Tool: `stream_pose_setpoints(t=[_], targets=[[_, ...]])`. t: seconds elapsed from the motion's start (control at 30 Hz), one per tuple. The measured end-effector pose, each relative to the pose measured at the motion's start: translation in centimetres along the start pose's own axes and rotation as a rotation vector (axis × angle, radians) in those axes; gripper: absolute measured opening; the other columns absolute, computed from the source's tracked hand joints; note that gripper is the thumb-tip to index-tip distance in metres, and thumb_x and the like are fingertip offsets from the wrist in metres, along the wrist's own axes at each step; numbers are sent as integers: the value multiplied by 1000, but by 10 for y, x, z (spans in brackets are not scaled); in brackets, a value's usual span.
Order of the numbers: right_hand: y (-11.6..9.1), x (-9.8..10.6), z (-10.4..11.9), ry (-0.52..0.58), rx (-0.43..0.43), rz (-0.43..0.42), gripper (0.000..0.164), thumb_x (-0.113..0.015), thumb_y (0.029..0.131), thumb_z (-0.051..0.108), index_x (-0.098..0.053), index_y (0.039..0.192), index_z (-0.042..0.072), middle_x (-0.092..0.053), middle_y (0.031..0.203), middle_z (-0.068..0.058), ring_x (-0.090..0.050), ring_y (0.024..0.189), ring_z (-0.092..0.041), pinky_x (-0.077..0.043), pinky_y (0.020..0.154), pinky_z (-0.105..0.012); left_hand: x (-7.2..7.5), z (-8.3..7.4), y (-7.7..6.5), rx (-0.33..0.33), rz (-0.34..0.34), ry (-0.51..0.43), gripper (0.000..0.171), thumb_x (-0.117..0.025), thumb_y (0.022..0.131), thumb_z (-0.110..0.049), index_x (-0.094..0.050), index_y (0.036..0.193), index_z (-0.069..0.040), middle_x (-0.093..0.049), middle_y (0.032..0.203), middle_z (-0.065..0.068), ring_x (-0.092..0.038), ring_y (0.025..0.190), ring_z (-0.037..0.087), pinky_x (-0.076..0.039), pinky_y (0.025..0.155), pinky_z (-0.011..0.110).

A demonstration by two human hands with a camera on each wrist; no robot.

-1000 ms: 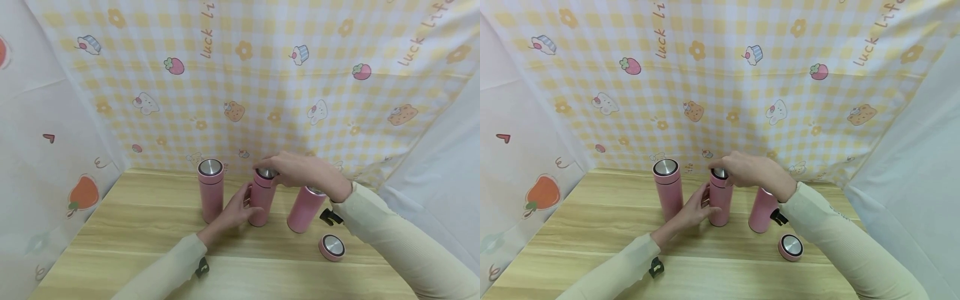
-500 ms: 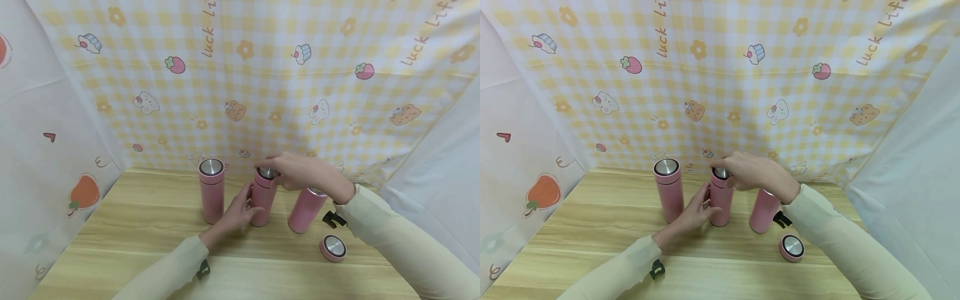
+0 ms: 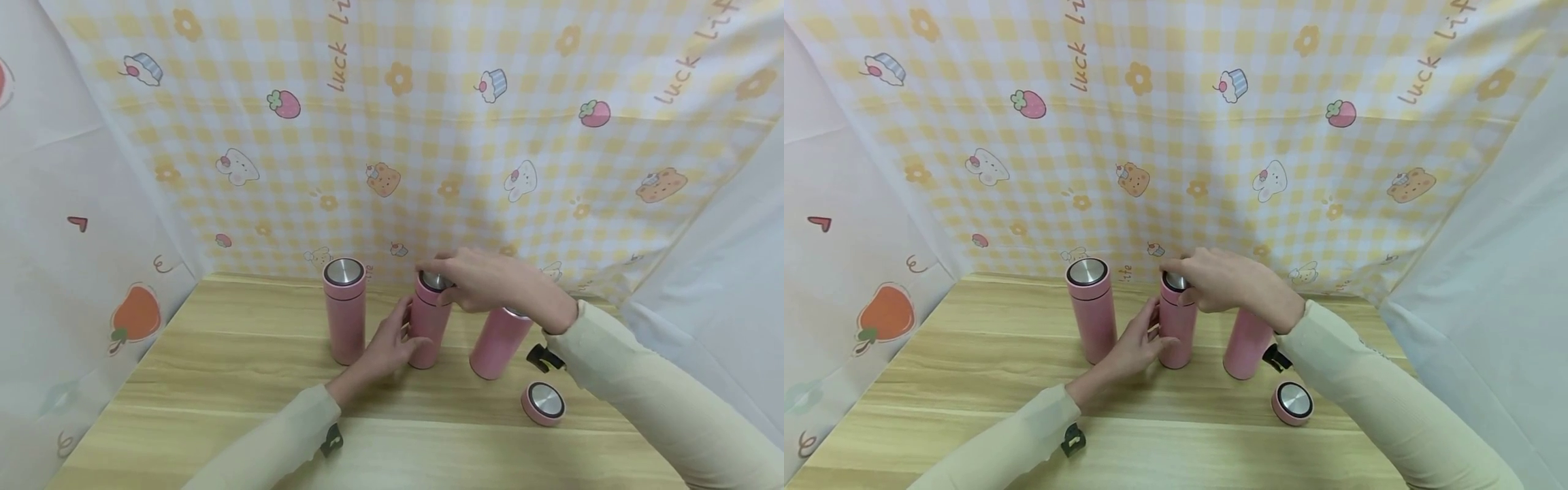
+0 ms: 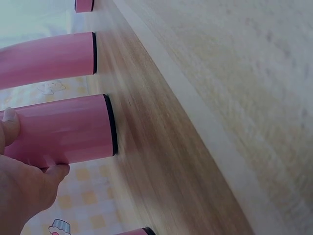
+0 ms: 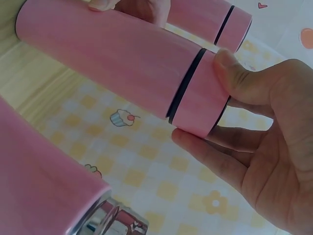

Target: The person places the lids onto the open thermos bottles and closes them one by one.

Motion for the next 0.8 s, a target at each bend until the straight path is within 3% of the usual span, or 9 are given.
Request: stream_pose_setpoints(t=[0.27, 0.4, 0.53, 0.8], targets=[[-1, 3, -3, 52, 59, -12, 58, -82, 88, 16, -59, 140, 4, -65, 119, -9, -61, 80, -13, -56, 70, -31, 2, -1, 2, 6, 18, 12, 72, -72, 97, -11, -30, 155, -19, -36, 159, 11, -34, 145, 23, -36, 115, 40], [-5, 3, -6, 98, 82, 7, 62, -83, 87, 13, -57, 143, 7, -61, 132, -9, -63, 105, -19, -56, 88, -35, 1, -1, 3, 3, 31, 19, 71, -73, 96, -12, -31, 153, -15, -39, 156, 14, -36, 143, 23, -38, 114, 38], [-8, 2, -5, 129, 113, 34, 70, -84, 83, 4, -55, 147, 11, -51, 147, -10, -54, 128, -27, -50, 103, -40, 0, -1, 3, 6, 41, 23, 70, -73, 95, -12, -32, 151, -14, -43, 153, 14, -39, 141, 23, -38, 113, 36], [-3, -1, -2, 138, 93, 64, 61, -84, 83, 3, -62, 140, 11, -59, 138, -3, -58, 123, -18, -52, 100, -33, 0, -5, 3, -9, 54, 7, 71, -74, 94, -10, -30, 151, -10, -40, 154, 15, -36, 143, 25, -32, 117, 38]])
Point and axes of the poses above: each hand's wrist, its own y-axis towards the middle knuckle, its own x-axis out of the back of the hand, z = x × y, the point moved 10 cm from there along y, towards the middle knuckle
